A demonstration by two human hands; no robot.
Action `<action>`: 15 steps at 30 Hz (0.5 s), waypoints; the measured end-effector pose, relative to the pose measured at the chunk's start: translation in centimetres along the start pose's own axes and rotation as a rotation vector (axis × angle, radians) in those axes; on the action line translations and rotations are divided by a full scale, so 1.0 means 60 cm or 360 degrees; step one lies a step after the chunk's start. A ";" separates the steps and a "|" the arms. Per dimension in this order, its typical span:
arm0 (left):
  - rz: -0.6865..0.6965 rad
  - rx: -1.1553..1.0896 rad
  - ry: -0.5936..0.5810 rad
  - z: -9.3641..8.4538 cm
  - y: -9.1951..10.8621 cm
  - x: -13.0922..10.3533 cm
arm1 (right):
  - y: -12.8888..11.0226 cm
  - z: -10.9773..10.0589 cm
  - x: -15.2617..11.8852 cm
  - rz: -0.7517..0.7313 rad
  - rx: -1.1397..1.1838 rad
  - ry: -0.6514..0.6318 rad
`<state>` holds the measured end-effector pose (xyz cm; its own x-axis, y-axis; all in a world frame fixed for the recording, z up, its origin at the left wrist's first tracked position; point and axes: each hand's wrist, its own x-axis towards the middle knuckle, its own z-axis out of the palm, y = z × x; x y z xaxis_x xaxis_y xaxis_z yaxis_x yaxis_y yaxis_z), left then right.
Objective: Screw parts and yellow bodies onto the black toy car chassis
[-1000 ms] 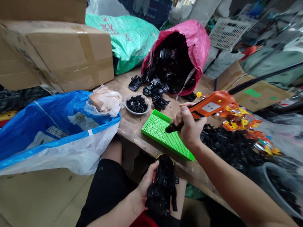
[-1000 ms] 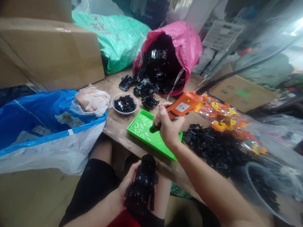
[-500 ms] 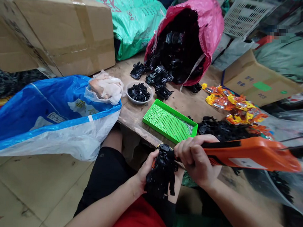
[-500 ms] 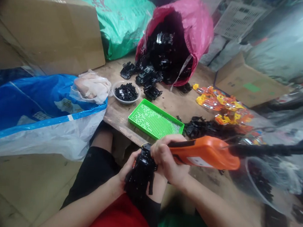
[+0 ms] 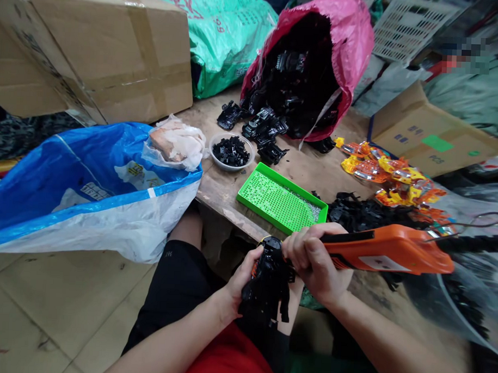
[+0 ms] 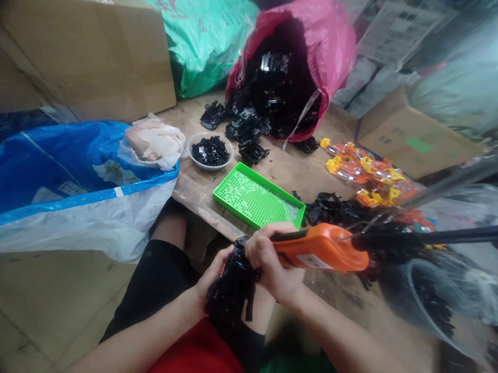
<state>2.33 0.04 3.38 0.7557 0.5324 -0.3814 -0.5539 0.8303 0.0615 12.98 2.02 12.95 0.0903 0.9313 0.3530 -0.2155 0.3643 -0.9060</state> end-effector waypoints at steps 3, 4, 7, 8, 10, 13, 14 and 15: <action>-0.0008 -0.0013 -0.0024 -0.008 -0.002 0.003 | 0.002 -0.001 -0.001 0.0015 -0.0010 -0.0008; -0.0015 -0.0017 -0.0019 -0.009 -0.002 0.004 | 0.003 -0.002 -0.001 0.0021 -0.0008 -0.0008; -0.0023 -0.0033 0.0008 -0.009 -0.002 0.005 | 0.005 -0.004 -0.003 0.0013 -0.0010 -0.0017; -0.0016 -0.0036 0.0010 -0.008 -0.002 0.005 | 0.006 -0.006 -0.004 0.0009 -0.0015 -0.0025; 0.0000 -0.0034 0.0009 -0.005 -0.002 0.004 | 0.008 -0.008 -0.006 0.0003 -0.0023 -0.0044; 0.0016 -0.0010 0.0026 -0.001 -0.001 0.003 | 0.011 -0.011 -0.007 -0.0007 -0.0042 -0.0066; 0.0013 -0.0002 0.0027 -0.001 -0.001 0.003 | 0.012 -0.012 -0.007 -0.0007 -0.0053 -0.0071; 0.0011 0.0000 0.0020 0.000 -0.001 0.003 | 0.013 -0.013 -0.008 -0.0004 -0.0065 -0.0078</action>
<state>2.51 0.09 3.28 0.7475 0.5357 -0.3928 -0.5589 0.8268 0.0641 13.51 1.86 11.92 0.0429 0.9300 0.3651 -0.1757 0.3668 -0.9136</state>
